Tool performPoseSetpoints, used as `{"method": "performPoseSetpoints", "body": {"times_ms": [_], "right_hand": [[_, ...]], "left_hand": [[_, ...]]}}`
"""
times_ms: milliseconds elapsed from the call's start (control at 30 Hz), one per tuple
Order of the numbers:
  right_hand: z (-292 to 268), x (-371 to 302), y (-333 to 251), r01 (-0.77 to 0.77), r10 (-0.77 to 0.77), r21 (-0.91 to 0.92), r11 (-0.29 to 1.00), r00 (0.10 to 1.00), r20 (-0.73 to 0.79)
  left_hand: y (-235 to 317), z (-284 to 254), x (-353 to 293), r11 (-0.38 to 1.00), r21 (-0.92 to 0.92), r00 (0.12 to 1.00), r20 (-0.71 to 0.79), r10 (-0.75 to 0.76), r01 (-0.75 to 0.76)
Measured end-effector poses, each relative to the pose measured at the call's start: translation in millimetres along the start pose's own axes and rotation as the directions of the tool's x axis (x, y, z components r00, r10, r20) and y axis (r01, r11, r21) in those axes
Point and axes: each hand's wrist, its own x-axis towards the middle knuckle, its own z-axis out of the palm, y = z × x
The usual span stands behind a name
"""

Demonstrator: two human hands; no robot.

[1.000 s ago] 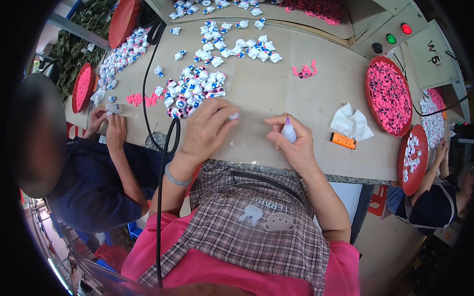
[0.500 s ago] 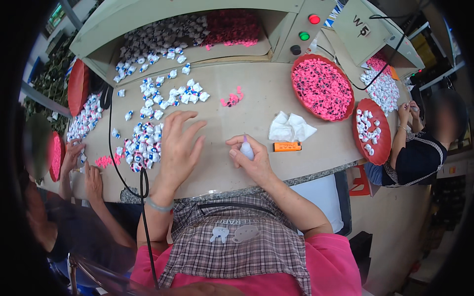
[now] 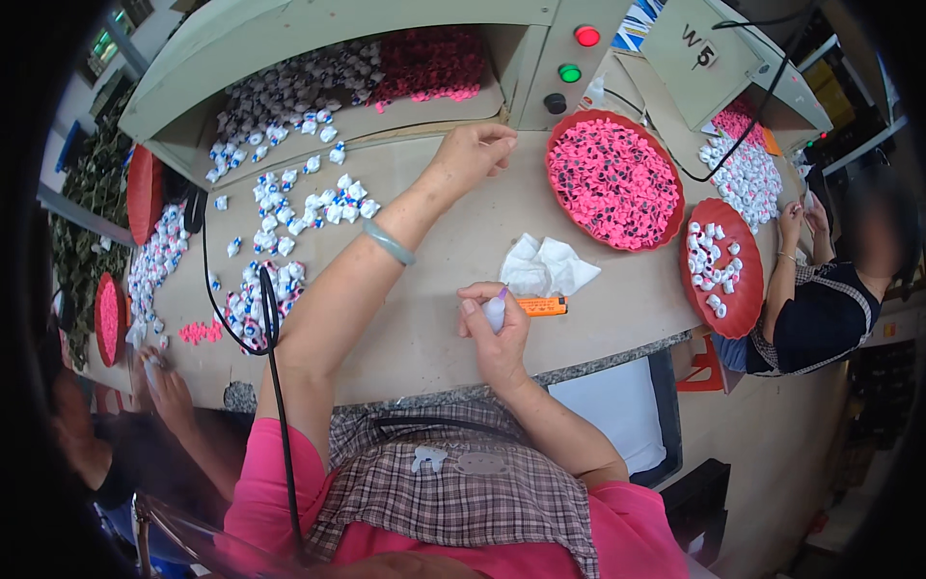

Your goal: The person assembles figurines by applying glue from a squeeze bottle and attaching small accessories onto them by hand.

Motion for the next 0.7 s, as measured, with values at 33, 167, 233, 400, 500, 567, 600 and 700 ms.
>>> {"method": "performPoseSetpoints", "body": {"times_ms": [33, 167, 233, 400, 500, 567, 600, 700], "right_hand": [[-1, 1, 0, 0.010, -0.010, 0.005, 1.000, 1.000, -0.012], [-10, -4, -1, -0.019, 0.021, 0.051, 0.999, 0.999, -0.039], [-12, -7, -1, -0.008, 0.010, 0.052, 0.999, 1.000, -0.020], [-14, -6, -3, -0.030, 0.032, 0.051, 0.998, 0.999, -0.043], [-10, -2, -3, -0.048, 0.051, 0.055, 0.997, 0.998, -0.040], [-7, -1, 0, -0.056, 0.058, 0.073, 0.996, 0.998, -0.033], [-9, 0, 3, -0.026, 0.031, 0.115, 0.993, 0.999, -0.043], [0, 3, -1, -0.017, 0.018, 0.054, 0.998, 1.000, -0.014]], "left_hand": [[-1, 6, 10, 0.990, -0.087, 0.993, 0.021, -0.112, 0.114], [9, 25, 41, 0.905, -0.191, 0.920, 0.174, -0.350, 0.381], [5, 28, 50, 0.865, -0.215, 0.889, 0.177, -0.423, 0.454], [7, 24, 34, 0.899, -0.246, 0.930, 0.166, -0.329, 0.362], [25, 0, -3, 0.914, -0.299, 0.954, 0.205, -0.219, 0.274], [47, -24, -44, 0.924, -0.350, 0.984, 0.140, -0.112, 0.155], [62, -37, -69, 0.919, -0.361, 0.986, 0.108, -0.125, 0.157], [75, -57, -152, 0.948, -0.305, 0.989, -0.086, -0.123, 0.091]]}}
